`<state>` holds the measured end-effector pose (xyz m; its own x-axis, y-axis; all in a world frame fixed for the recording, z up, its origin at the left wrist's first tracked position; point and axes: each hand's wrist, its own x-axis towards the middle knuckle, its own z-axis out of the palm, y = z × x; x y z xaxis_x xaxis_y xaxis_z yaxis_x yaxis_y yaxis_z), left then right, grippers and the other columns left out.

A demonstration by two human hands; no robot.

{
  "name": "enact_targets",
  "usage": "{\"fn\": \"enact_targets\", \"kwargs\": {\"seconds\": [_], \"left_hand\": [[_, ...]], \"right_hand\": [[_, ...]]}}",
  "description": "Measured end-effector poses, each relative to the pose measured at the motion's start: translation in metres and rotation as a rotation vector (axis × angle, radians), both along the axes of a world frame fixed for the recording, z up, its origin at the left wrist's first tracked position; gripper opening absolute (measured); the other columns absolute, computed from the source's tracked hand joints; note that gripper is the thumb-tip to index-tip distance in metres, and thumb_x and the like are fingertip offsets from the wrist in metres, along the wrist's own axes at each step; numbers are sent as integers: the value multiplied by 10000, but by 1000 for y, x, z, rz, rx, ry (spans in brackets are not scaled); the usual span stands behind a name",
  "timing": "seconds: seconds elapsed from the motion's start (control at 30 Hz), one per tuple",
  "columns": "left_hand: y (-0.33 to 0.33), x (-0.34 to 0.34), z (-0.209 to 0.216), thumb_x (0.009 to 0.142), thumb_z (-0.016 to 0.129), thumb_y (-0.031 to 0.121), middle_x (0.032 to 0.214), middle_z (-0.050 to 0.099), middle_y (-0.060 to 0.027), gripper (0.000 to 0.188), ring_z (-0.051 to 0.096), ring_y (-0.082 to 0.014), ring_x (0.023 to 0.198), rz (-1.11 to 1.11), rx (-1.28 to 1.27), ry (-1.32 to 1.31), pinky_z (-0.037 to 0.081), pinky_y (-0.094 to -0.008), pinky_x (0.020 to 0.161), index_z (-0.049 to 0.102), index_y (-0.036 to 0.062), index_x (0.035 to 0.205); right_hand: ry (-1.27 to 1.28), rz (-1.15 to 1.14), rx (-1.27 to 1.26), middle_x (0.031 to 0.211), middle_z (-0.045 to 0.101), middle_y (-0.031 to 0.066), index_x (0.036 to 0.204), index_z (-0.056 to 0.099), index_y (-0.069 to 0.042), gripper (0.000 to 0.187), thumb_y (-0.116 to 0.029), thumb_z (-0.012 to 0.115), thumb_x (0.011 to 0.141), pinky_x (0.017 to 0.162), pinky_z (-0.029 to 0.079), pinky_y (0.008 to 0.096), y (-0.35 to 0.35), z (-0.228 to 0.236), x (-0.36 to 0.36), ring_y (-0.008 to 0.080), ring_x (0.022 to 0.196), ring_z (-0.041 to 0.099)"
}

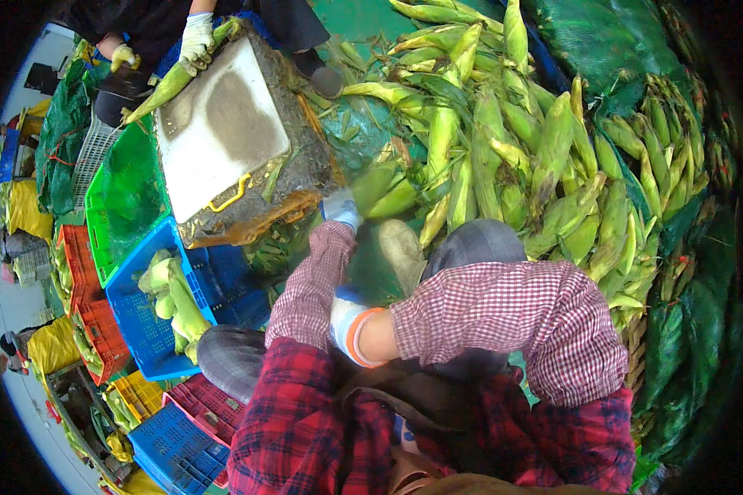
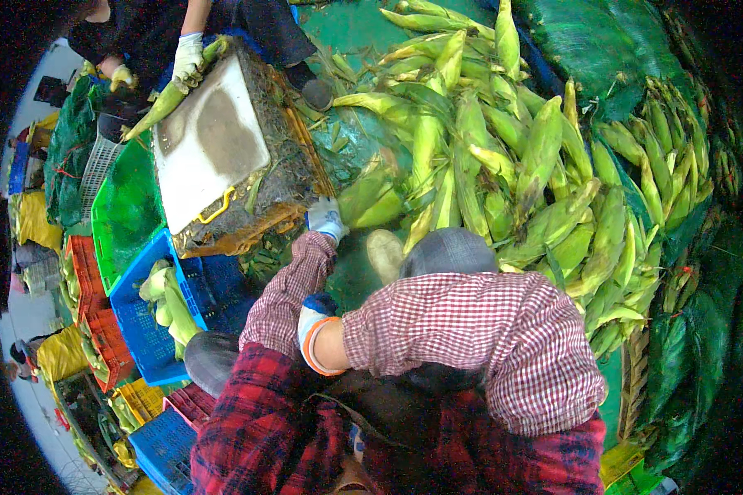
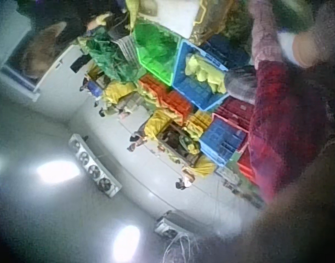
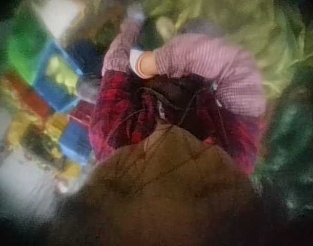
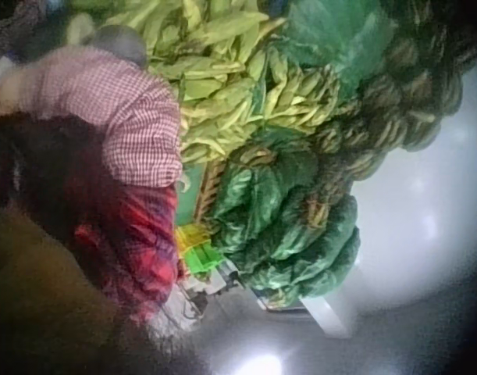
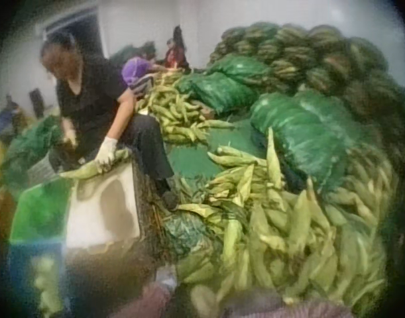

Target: The person husks corn cobs by hand, removing the outer leaves and silk. They place the husked corn into a blue crate and discard the husks onto the floor. The person also opens a large green mesh bag to retrieve more corn.

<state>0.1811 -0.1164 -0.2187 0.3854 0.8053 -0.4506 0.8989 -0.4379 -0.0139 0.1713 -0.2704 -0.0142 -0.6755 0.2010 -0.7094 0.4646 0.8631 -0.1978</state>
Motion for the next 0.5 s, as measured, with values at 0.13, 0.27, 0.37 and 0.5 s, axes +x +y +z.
{"fn": "enact_targets", "kwargs": {"seconds": [0.13,0.27,0.37,0.5], "left_hand": [[-9,-91,-65,622,837,493,1289,601,-209,862,592,-348,1183,219,15,-52,492,-412,981,571,72,1325],[-16,-85,-18,598,849,464,1429,499,-233,1034,492,-358,1308,354,-421,-376,425,-395,1069,443,26,1441],[-31,-105,41,589,857,414,1382,523,-228,1001,504,-355,1286,234,-278,-462,426,-386,1065,456,16,1417],[-40,-115,147,582,857,373,1331,534,-215,953,523,-367,1244,59,-49,-576,426,-397,1063,482,24,1386]], "right_hand": [[73,31,-23,1232,686,29,1197,721,-199,449,-383,722,788,867,516,514,0,10,-25,268,1109,648],[413,-348,268,1289,661,31,1214,709,-171,353,-290,594,902,996,474,443,-18,-97,-31,279,1180,611],[369,-166,197,1234,684,75,1113,751,-152,297,-232,600,870,929,508,411,-3,-55,-27,287,1118,636],[299,-68,130,1106,730,70,1028,774,-141,277,-223,687,779,822,542,421,9,-3,-9,286,1019,677]]}}
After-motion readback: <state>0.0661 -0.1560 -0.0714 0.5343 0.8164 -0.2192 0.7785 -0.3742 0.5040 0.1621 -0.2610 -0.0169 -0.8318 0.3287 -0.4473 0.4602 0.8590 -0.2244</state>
